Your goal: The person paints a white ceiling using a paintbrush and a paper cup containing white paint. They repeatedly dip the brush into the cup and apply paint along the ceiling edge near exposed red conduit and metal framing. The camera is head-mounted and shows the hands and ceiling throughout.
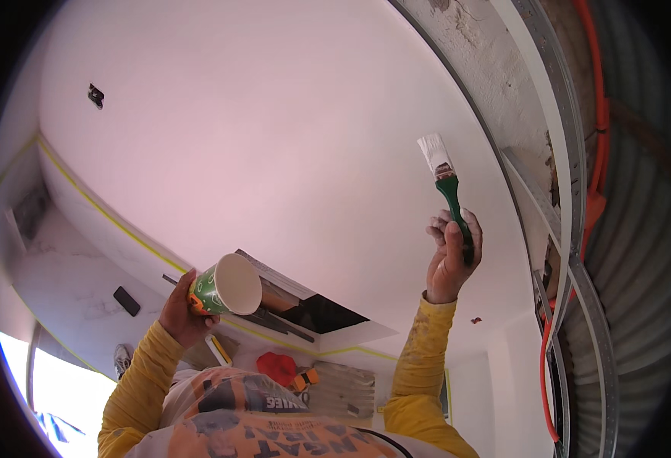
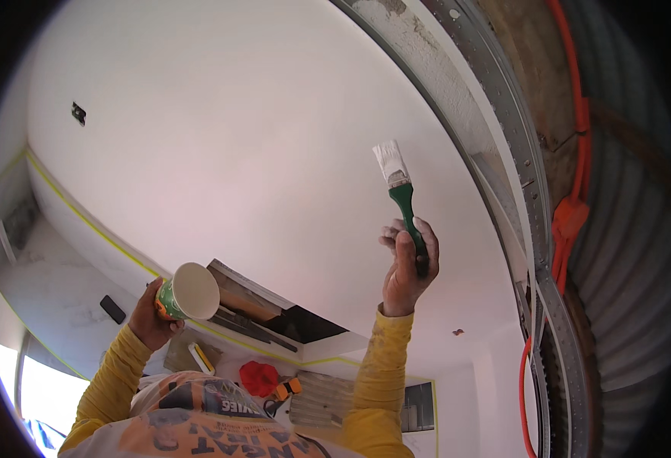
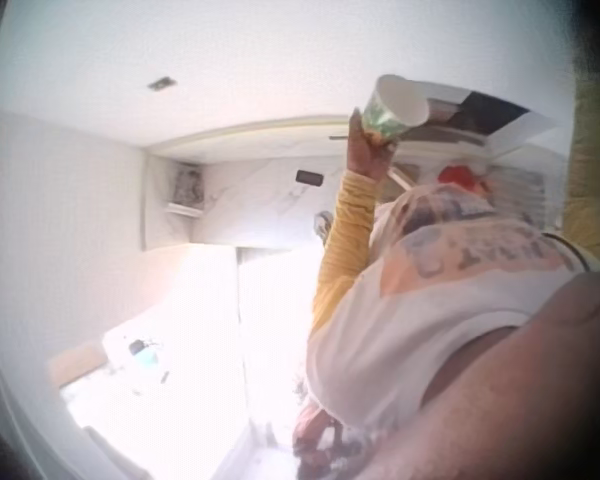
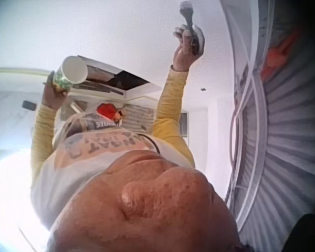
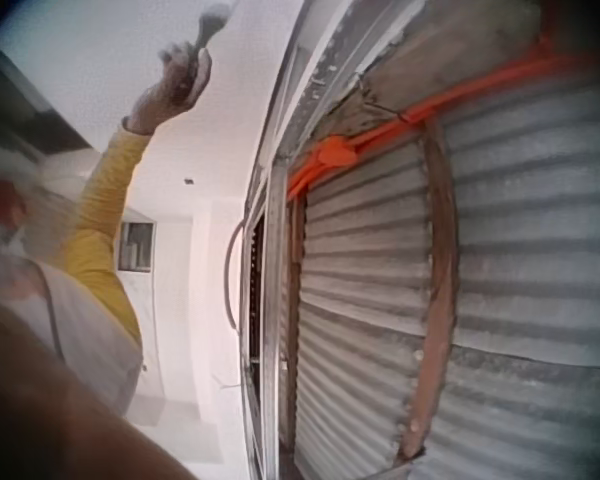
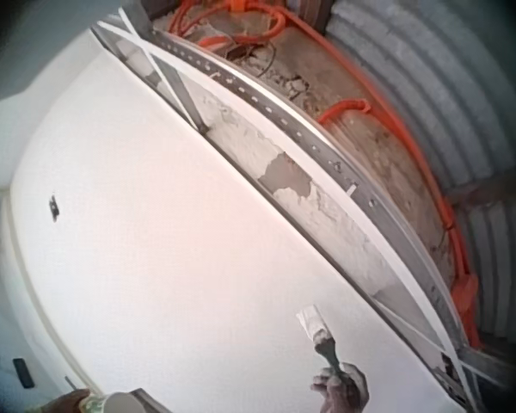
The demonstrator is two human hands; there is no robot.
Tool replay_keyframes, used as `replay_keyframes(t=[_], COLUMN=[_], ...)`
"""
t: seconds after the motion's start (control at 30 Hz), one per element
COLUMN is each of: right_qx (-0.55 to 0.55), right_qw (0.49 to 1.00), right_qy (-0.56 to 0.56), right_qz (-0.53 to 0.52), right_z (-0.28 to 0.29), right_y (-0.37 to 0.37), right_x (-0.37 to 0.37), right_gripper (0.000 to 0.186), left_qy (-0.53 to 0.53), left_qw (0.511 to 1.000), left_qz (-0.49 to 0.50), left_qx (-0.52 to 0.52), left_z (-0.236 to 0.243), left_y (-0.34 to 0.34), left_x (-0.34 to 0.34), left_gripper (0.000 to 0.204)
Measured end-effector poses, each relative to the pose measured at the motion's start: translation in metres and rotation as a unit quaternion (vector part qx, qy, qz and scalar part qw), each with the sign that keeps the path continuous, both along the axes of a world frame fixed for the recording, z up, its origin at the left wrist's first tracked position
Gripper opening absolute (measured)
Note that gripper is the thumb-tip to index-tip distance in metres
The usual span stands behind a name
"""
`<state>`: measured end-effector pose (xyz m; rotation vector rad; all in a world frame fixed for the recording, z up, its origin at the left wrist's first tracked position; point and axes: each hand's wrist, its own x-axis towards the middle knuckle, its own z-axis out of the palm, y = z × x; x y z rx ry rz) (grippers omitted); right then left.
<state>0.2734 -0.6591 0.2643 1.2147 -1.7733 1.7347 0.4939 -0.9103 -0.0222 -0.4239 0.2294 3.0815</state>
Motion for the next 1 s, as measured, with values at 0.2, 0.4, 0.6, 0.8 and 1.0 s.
replay_keyframes(t=[0.2,0.4,0.6,0.8,1.0], right_qx=[0.135,0.217,0.049,-0.01,-0.061], right_qw=[0.955,0.877,0.979,0.997,0.988], right_qy=[0.255,0.382,0.146,0.08,0.053], right_qz=[-0.062,-0.193,-0.133,-0.008,-0.131], right_z=[0.053,0.074,0.064,0.062,0.054], right_y=[-0.046,-0.044,-0.018,-0.09,-0.023], right_x=[-0.041,-0.06,-0.04,-0.056,-0.062], right_gripper=[0.024,0.024,0.024,0.031,0.03], left_qy=[0.016,-0.007,-0.008,0.005,0.001], left_qw=[0.999,1.0,1.0,1.0,1.0], left_qz=[0.024,0.019,0.021,0.01,0.02], left_qx=[-0.028,-0.004,-0.015,-0.004,-0.016], left_z=[-0.023,-0.025,-0.022,-0.018,-0.022], left_y=[-0.001,-0.001,0.0,-0.002,-0.002], left_x=[0.015,0.015,0.022,0.02,0.026], left_gripper=[0.045,0.044,0.044,0.044,0.045])
